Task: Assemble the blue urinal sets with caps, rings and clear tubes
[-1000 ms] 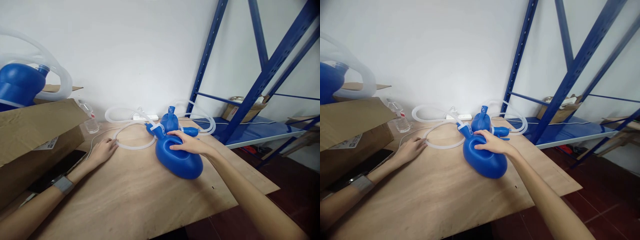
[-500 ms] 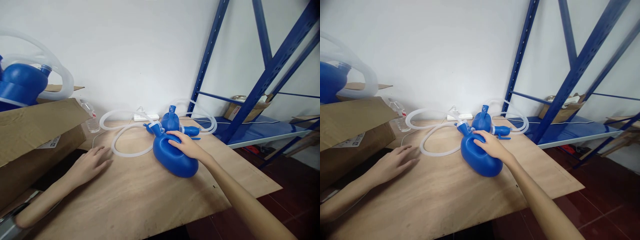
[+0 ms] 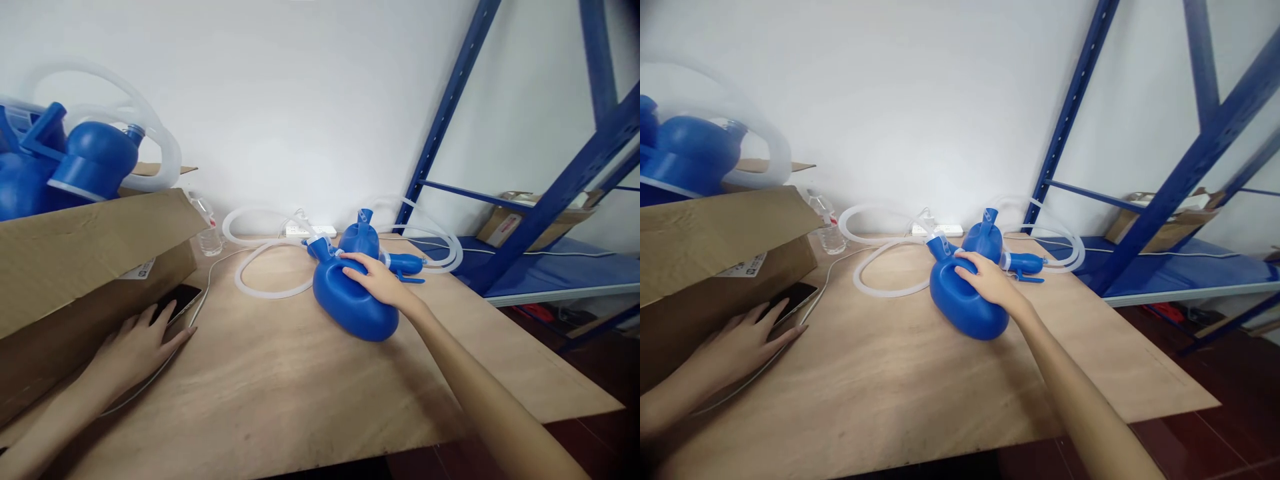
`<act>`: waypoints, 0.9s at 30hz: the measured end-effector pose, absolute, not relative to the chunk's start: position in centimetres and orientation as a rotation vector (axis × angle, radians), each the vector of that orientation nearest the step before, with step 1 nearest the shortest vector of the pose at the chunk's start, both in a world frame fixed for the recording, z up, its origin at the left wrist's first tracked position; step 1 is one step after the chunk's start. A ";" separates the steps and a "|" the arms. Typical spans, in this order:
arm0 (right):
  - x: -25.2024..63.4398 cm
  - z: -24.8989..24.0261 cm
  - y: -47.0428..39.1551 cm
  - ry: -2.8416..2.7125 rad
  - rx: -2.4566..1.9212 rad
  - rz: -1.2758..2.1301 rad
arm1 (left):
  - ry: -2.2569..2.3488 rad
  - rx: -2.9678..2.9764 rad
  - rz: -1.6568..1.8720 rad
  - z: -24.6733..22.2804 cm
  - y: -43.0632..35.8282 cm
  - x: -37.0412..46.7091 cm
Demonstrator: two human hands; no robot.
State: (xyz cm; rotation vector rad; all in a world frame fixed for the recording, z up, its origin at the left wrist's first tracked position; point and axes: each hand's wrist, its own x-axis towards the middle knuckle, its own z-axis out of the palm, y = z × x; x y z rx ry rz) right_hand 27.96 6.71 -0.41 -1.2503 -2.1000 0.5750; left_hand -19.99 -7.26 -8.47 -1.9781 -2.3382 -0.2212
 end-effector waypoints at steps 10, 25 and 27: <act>28.3 -0.6 7.4 -2.084 -1.261 0.608 | -2.471 -1.897 -0.017 -5.8 -4.6 -17.7; 29.3 -0.2 7.6 -2.023 -1.279 0.742 | -2.443 -1.843 0.086 -5.6 -4.6 -16.9; 29.5 -0.3 7.7 -2.016 -1.272 0.761 | -2.418 -1.845 0.092 -6.0 -4.6 -17.0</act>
